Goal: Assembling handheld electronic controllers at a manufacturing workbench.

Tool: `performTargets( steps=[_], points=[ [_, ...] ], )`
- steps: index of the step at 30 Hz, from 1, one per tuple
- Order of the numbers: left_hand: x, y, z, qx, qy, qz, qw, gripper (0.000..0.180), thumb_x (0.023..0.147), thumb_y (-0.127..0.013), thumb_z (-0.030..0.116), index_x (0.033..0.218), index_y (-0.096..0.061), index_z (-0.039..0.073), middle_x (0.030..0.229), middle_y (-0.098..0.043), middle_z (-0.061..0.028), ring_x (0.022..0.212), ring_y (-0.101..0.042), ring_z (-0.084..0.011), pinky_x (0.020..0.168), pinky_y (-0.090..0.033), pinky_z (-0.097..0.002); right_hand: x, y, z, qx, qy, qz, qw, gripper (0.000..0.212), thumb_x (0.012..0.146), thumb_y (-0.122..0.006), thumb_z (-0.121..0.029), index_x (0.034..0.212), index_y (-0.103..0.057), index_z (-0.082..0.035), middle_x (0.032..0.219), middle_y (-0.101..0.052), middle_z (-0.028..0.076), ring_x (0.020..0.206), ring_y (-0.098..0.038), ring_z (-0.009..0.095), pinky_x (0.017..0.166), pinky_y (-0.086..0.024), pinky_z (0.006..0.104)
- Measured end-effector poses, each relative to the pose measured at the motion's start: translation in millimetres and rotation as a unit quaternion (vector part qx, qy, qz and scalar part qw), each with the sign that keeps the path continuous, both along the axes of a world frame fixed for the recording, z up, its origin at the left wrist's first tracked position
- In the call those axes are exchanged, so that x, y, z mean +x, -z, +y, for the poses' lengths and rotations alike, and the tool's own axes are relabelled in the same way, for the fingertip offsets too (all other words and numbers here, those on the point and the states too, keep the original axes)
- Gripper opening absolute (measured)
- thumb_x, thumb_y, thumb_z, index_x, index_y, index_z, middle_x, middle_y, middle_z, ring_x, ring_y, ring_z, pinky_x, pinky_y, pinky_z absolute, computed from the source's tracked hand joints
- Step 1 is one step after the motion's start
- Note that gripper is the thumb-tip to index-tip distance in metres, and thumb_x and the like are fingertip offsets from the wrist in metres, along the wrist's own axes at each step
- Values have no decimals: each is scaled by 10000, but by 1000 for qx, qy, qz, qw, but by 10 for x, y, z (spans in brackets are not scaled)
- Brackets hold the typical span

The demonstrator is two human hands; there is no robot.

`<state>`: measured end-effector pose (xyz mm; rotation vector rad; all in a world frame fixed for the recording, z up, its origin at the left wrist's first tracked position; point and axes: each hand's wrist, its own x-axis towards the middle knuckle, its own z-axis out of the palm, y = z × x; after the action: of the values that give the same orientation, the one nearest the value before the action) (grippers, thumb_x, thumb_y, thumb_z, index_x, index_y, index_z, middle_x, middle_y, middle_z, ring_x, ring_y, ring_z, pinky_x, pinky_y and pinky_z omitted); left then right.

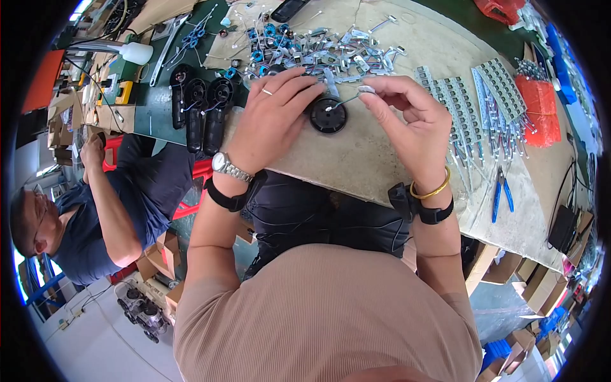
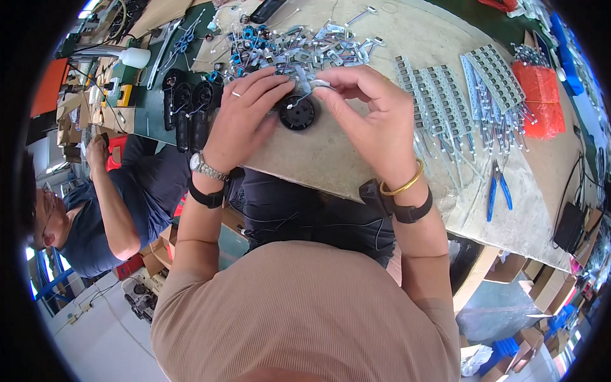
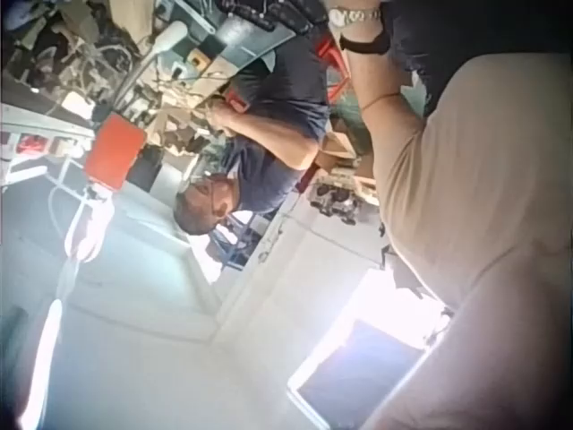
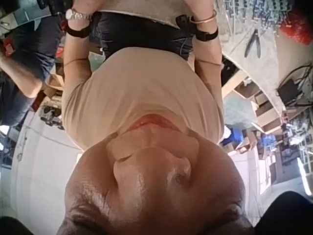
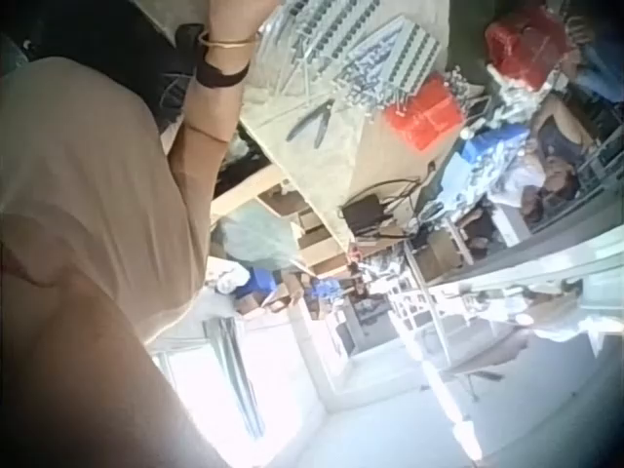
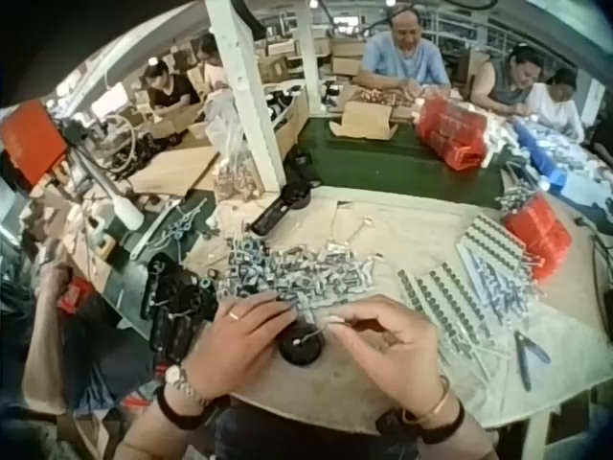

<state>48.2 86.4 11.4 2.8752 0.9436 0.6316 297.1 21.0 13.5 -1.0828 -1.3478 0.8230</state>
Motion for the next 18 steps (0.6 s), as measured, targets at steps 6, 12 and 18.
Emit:
performTargets(
  steps=[6,12,18],
  points=[
    [28,-30,-21,28,-13,26,999,567,766,-844,122,1310,-684,123,1285,-656,-52,1250,-617,-298,1000,-514,-444,-10,15,-34,37,26,-44,998,252,913,-795,78,1160,-750,52,1142,-760,111,1034,-708,164,894,-573,273],
    [-2,-130,-296,-52,-86,-41,994,493,817,-839,202,1273,-678,103,1171,-677,-69,1051,-674,-321,845,-549,-423,46,-135,-97,176,52,-139,973,295,860,-814,108,1142,-755,44,1073,-775,130,1000,-723,223,874,-566,328],
    [-73,-154,-656,-129,-107,-102,980,448,866,-816,279,1245,-683,80,1047,-699,-98,849,-693,-364,718,-561,-450,-9,-374,-380,247,25,-214,945,308,794,-825,141,1071,-758,23,1014,-785,148,950,-738,280,866,-566,399]
  ],
)
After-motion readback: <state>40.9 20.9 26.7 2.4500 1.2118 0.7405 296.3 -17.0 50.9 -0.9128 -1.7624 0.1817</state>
